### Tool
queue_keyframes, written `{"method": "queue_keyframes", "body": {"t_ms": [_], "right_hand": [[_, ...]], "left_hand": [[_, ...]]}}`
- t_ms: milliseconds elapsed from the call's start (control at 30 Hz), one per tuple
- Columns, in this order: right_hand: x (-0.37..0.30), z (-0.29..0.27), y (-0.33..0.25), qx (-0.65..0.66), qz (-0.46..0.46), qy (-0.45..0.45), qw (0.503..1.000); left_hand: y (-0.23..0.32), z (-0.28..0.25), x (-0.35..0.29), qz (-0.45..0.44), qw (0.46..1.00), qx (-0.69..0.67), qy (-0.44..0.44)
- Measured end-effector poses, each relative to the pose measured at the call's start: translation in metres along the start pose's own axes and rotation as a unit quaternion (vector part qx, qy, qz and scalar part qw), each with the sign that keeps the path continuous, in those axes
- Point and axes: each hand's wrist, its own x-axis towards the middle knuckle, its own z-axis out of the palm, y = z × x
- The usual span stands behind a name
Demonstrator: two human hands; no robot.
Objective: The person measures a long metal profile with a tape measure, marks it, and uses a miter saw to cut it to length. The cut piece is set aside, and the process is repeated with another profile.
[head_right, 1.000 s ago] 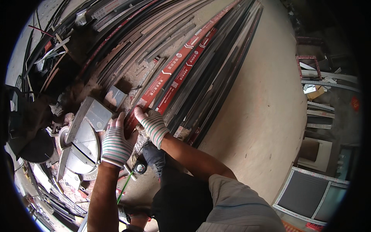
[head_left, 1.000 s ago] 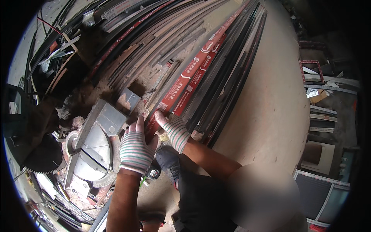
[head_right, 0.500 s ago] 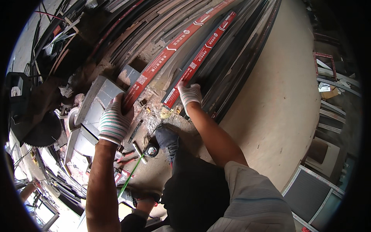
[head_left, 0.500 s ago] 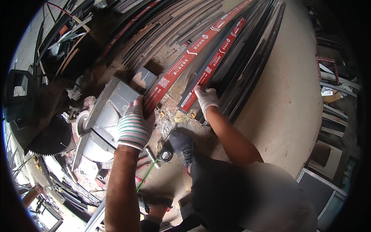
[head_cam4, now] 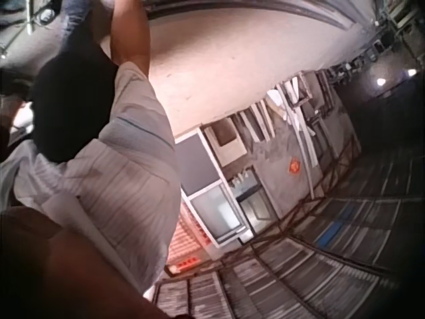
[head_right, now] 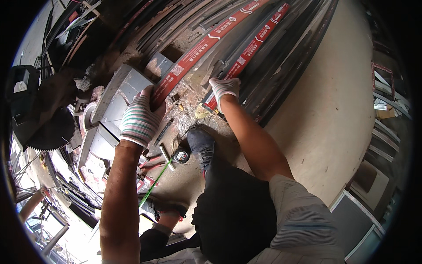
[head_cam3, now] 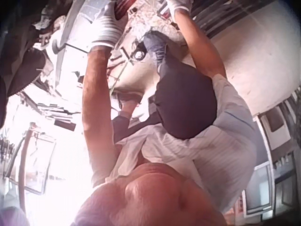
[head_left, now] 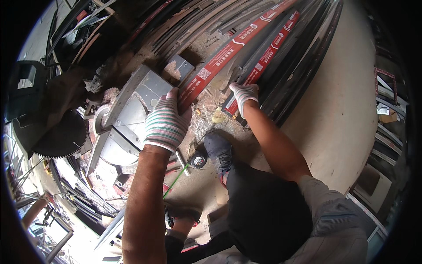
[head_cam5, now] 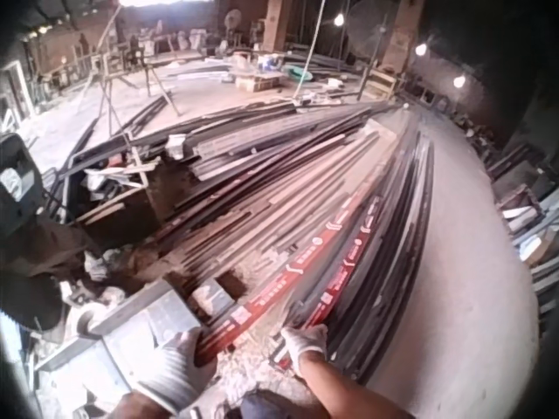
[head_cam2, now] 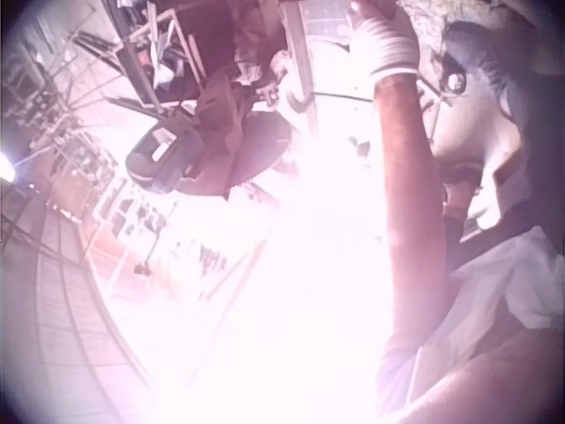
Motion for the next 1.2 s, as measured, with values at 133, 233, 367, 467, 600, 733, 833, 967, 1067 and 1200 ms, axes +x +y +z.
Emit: {"method": "queue_keyframes", "body": {"t_ms": [133,233,367,467,600,733,833,967,1067,1200], "right_hand": [[0.03,-0.018,0.025,0.07,0.003,-0.033,0.997],[-0.027,-0.029,0.006,0.231,-0.057,-0.084,0.968],[-0.028,-0.065,-0.005,0.297,-0.042,-0.013,0.954],[-0.033,-0.057,-0.001,0.365,-0.102,-0.018,0.925],[-0.051,-0.05,-0.014,0.322,-0.116,0.033,0.939],[-0.054,-0.058,-0.042,0.32,-0.172,-0.034,0.931],[-0.071,-0.044,-0.087,0.31,-0.159,-0.096,0.932],[-0.102,-0.026,-0.135,0.271,-0.158,-0.091,0.945],[-0.072,0.013,-0.142,0.295,-0.183,-0.136,0.928],[-0.076,0.05,-0.165,0.304,-0.188,-0.17,0.918]], "left_hand": [[-0.001,0.004,0.004,0.004,1.0,-0.006,-0.006],[-0.014,-0.001,-0.003,-0.033,0.999,-0.008,-0.001],[-0.001,0.015,0.006,-0.011,1.0,-0.008,-0.021],[-0.005,0.013,0.002,-0.009,1.0,-0.017,-0.018],[-0.009,0.014,-0.007,-0.002,0.999,-0.019,-0.026],[-0.007,0.028,-0.009,-0.015,1.0,-0.005,-0.026],[-0.013,0.041,-0.016,-0.021,0.999,-0.004,-0.024],[-0.005,0.047,-0.021,-0.009,0.999,-0.033,-0.023],[0.0,0.049,-0.022,-0.016,0.998,-0.041,-0.037],[0.0,0.048,-0.026,-0.031,0.997,-0.039,-0.064]]}}
